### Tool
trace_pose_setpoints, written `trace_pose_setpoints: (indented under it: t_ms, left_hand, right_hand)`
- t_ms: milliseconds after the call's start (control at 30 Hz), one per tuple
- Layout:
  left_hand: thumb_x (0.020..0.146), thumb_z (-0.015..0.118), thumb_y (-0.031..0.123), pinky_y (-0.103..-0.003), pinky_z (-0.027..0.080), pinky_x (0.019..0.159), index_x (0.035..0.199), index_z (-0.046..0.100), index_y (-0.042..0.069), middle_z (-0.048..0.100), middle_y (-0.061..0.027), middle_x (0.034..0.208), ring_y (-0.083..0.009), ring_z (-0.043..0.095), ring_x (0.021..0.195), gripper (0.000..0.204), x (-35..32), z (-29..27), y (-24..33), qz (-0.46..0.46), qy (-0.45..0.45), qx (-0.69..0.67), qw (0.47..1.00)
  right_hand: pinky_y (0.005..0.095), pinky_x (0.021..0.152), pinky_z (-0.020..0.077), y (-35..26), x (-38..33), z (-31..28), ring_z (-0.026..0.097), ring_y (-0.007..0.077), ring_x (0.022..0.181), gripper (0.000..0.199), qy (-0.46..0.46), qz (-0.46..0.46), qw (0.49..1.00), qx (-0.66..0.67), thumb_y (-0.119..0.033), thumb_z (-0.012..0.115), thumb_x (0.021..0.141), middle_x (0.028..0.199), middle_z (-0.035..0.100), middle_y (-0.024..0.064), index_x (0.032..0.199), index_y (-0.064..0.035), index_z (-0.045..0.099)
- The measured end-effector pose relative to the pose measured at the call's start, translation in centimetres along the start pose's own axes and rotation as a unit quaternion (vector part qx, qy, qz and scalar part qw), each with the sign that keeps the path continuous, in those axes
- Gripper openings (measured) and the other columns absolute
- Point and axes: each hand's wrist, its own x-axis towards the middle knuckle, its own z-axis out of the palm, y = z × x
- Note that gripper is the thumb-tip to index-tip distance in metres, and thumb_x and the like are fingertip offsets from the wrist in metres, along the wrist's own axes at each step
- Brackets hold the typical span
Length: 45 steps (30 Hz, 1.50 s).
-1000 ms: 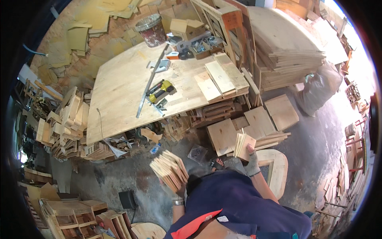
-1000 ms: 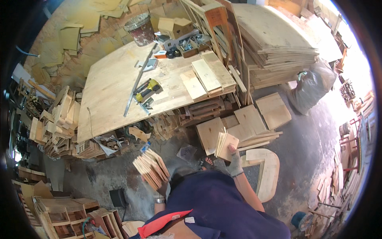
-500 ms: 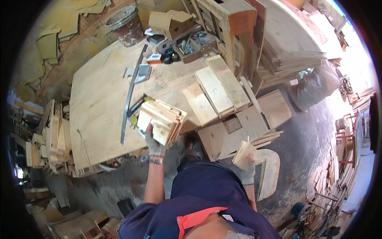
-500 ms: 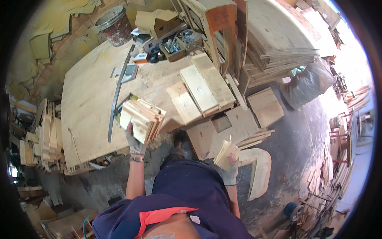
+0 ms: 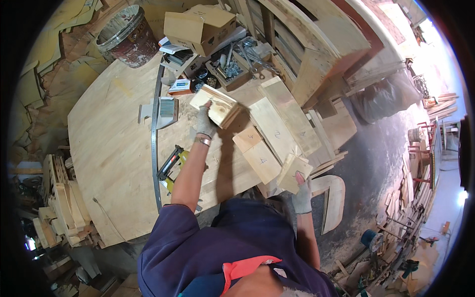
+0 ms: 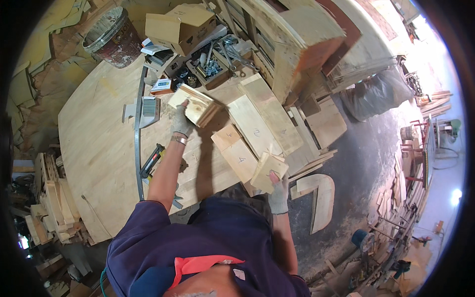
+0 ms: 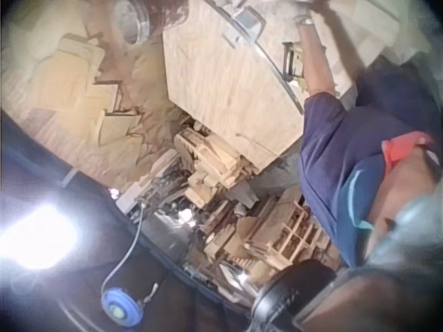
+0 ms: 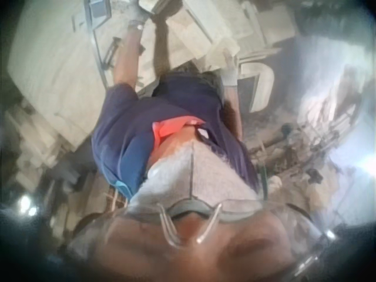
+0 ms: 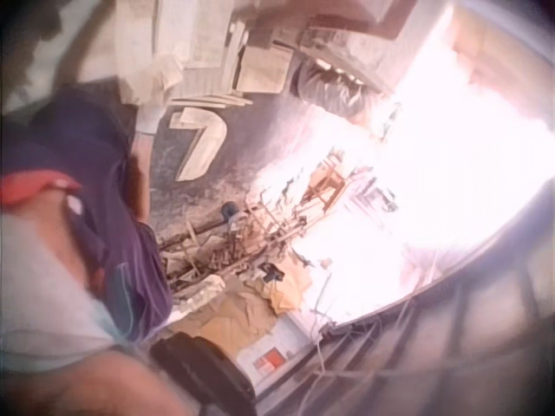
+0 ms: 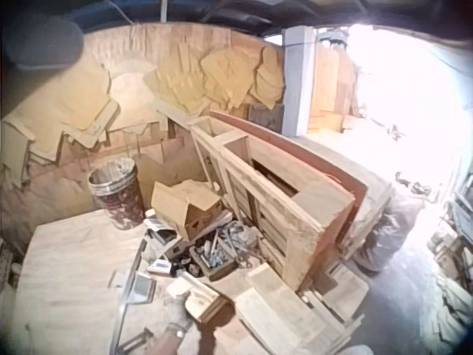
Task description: The person gathers small wooden blocks and places them on a workbench. They then use a nail gun to attach the blocks to a larger curved wooden panel, marking positions with a pen and securing the pieces in sequence.
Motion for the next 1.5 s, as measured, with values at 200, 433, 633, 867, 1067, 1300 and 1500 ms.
trace_pose_setpoints:
  t_ms: [200, 433, 633, 867, 1067, 1300, 1500]
  left_hand:
    - [0.092, 0.076, 0.016, -0.041, 0.057, 0.098, 0.141, 0.051, 0.005, 0.064, -0.0083, 0.127, -0.0232, 0.066, 0.114, 0.056, -0.1, 0.5, -6.2, 0.048, 0.016, -0.058, 0.997]
    - [0.090, 0.077, 0.011, -0.041, 0.058, 0.091, 0.139, 0.048, 0.006, 0.065, -0.0083, 0.122, -0.0224, 0.066, 0.106, 0.057, 1.3, -3.2, -2.6, 0.066, 0.041, 0.011, 0.997]
    - [0.081, 0.087, 0.007, -0.038, 0.052, 0.097, 0.153, 0.036, 0.001, 0.060, -0.0153, 0.132, -0.0241, 0.062, 0.111, 0.088, -0.1, -4.8, 3.9, 0.236, 0.149, 0.193, 0.941]
    - [0.076, 0.090, 0.010, -0.038, 0.051, 0.102, 0.160, 0.026, 0.000, 0.056, -0.0199, 0.140, -0.0253, 0.061, 0.119, 0.106, -4.5, -3.2, 9.6, 0.313, 0.190, 0.374, 0.852]
    - [0.072, 0.090, 0.011, -0.040, 0.058, 0.087, 0.157, 0.032, -0.003, 0.064, -0.0197, 0.120, -0.0285, 0.068, 0.103, 0.104, -7.3, -2.1, 9.0, 0.145, 0.055, 0.381, 0.911]
    - [0.067, 0.089, 0.044, -0.052, 0.050, 0.099, 0.160, 0.032, 0.000, 0.054, -0.0323, 0.127, -0.0484, 0.058, 0.116, 0.117, -3.7, -1.5, 6.9, 0.084, 0.096, 0.679, 0.723]
    - [0.068, 0.089, 0.040, -0.051, 0.051, 0.099, 0.158, 0.033, 0.000, 0.055, -0.0332, 0.126, -0.0491, 0.059, 0.116, 0.113, -3.8, -1.9, 7.6, 0.073, 0.103, 0.649, 0.750]
  right_hand:
    - [0.0302, 0.092, 0.0552, -0.8, 1.2, 7.1, 0.066, 0.0159, 0.109, 0.058, -0.018, -0.009, 1.000, -0.013, -0.014, 0.077, 0.094, 0.122, 0.067, 0.0070, 0.144, -0.0023, 0.049]
    - [0.0321, 0.092, 0.0556, 0.7, 0.5, 7.5, 0.065, 0.0160, 0.110, 0.063, 0.012, -0.012, 0.999, -0.042, -0.015, 0.078, 0.093, 0.127, 0.065, 0.0079, 0.147, -0.0028, 0.046]
    - [0.0317, 0.091, 0.0542, 1.4, -0.4, 7.0, 0.063, 0.0149, 0.111, 0.060, 0.041, -0.012, 0.997, -0.062, -0.015, 0.076, 0.094, 0.127, 0.064, 0.0069, 0.146, -0.0022, 0.048]
    - [0.0288, 0.088, 0.0520, -0.6, 0.5, 10.1, 0.063, 0.0135, 0.105, 0.049, 0.029, -0.040, 0.972, -0.228, -0.022, 0.074, 0.094, 0.117, 0.068, 0.0060, 0.135, 0.0002, 0.059]
    - [0.0302, 0.091, 0.0504, -5.7, 7.2, 16.6, 0.063, 0.0154, 0.105, 0.051, -0.047, -0.110, 0.935, -0.335, -0.022, 0.073, 0.093, 0.117, 0.066, 0.0071, 0.135, 0.0025, 0.058]
    - [0.0308, 0.085, 0.0528, -6.9, 19.0, 23.9, 0.065, 0.0168, 0.101, 0.049, -0.082, -0.116, 0.899, -0.413, -0.028, 0.077, 0.087, 0.116, 0.067, 0.0117, 0.120, 0.0040, 0.061]
    - [0.0361, 0.070, 0.0563, -1.3, 27.5, 25.2, 0.070, 0.0270, 0.088, 0.056, -0.058, 0.073, 0.947, -0.309, -0.029, 0.083, 0.084, 0.107, 0.066, 0.0169, 0.117, 0.0077, 0.057]
